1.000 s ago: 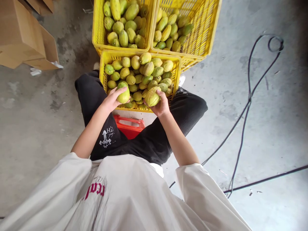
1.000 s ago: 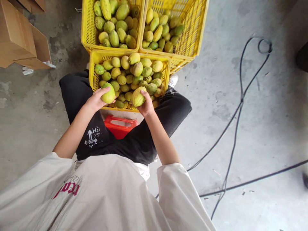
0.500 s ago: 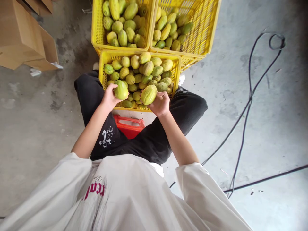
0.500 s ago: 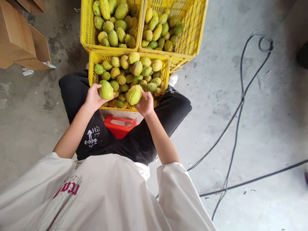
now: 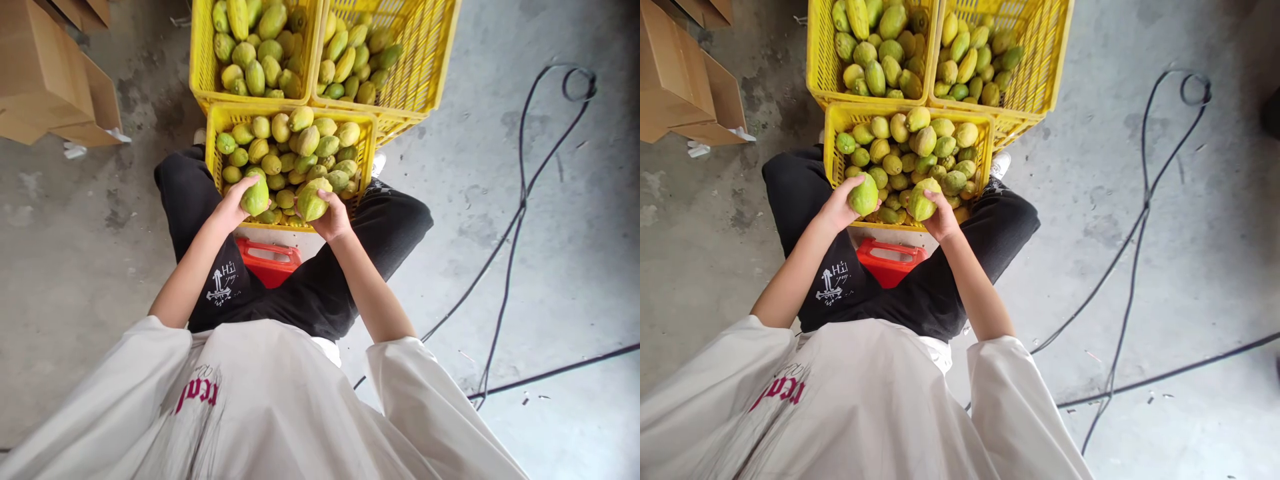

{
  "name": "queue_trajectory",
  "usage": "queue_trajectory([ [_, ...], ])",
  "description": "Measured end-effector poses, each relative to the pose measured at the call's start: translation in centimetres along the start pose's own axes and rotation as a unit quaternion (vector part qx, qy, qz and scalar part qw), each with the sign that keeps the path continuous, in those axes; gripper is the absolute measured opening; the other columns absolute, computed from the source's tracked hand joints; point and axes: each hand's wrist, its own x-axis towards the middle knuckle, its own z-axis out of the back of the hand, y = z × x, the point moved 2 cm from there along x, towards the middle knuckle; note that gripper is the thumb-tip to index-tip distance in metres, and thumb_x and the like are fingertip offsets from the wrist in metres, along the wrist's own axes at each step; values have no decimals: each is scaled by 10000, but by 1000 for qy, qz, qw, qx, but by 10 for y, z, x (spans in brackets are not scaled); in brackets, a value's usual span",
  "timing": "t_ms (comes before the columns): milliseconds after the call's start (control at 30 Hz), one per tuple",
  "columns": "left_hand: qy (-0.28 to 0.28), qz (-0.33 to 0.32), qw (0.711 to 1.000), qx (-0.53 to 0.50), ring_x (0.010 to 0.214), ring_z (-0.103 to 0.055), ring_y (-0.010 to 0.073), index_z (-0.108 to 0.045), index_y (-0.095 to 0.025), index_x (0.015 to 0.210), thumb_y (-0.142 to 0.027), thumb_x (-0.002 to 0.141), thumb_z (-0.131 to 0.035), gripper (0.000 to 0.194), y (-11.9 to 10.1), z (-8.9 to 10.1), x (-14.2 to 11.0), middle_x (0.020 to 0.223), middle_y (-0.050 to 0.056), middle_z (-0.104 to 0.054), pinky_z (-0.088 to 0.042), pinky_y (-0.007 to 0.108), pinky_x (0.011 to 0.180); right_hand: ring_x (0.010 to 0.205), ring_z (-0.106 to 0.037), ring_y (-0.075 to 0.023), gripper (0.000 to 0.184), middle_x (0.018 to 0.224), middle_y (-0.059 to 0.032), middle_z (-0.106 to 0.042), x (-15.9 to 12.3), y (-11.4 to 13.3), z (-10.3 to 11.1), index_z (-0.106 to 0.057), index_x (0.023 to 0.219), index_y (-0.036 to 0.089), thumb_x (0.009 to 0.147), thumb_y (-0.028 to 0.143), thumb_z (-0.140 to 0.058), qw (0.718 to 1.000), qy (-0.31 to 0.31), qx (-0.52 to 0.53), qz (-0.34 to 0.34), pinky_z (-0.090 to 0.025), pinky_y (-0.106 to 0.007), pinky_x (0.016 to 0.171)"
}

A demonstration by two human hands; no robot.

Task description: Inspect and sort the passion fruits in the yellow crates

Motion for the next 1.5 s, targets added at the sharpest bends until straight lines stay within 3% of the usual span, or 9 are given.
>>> queue_trajectory([
  [100,8,18,999,-26,1142,-906,369,-762,-218,1185,-571,990,-840,411,-2,2,2,1059,107,-876,-771,434,930,1393,-808,-415,449,1127,-67,-874,0,1,-3,-708,1100,298,873,611,-937,1000,8,19,-12,-744,-590,1103],
  [200,18,26,998,-49,1161,-909,391,-756,-231,1249,-558,999,-747,412,-5,6,3,1056,95,-883,-780,481,961,1393,-813,-426,426,1172,-85,-894,-1,5,-6,-725,1122,291,932,643,-869,999,14,41,-13,-747,-611,1095],
  [367,28,54,997,-52,1169,-911,411,-737,-233,1322,-491,968,-756,438,-3,7,0,1011,66,-860,-772,553,1027,1402,-816,-436,444,1201,-102,-904,-3,10,-11,-771,1205,269,938,615,-848,999,17,46,-16,-738,-616,1116],
  [600,22,40,999,-4,931,-905,298,-708,-236,1313,-531,875,-1029,618,1,8,5,950,30,-827,-759,403,886,1475,-772,-404,476,1115,-47,-882,-3,4,-6,-710,1093,323,854,621,-996,1000,2,-2,0,-702,-632,1228],
  [733,10,21,1000,4,841,-873,247,-734,-230,1241,-520,892,-1023,538,0,10,7,870,3,-794,-734,336,819,1458,-770,-403,533,1068,-19,-858,-4,3,-2,-682,1114,341,836,632,-1032,1000,14,-1,-11,-664,-709,1270],
  [933,6,28,999,-17,1009,-920,362,-770,-244,1269,-675,929,-905,566,-5,4,1,918,78,-855,-750,400,824,1401,-802,-432,497,1132,-81,-873,-8,12,-15,-708,1120,306,897,706,-899,999,-2,28,-23,-750,-648,1116],
  [1167,-3,16,999,-30,1141,-918,411,-789,-214,1264,-657,1013,-726,514,-12,1,-5,988,123,-888,-762,443,859,1455,-784,-450,495,1233,-89,-894,-8,13,-17,-745,1221,296,899,657,-851,1000,11,22,-17,-722,-656,1149],
  [1333,1,21,999,-26,1098,-921,389,-763,-238,1300,-640,998,-808,505,-5,4,1,1002,89,-868,-768,437,878,1535,-741,-388,468,1200,-36,-876,-2,6,-11,-714,1150,322,825,581,-926,1000,-12,-20,11,-708,-545,1208],
  [1500,18,29,999,-18,968,-927,331,-733,-258,1357,-671,904,-974,659,0,5,3,981,46,-837,-762,402,895,1392,-797,-370,495,1046,-16,-831,0,3,-4,-692,1089,326,822,624,-983,998,-58,-14,11,-731,-532,1144],
])
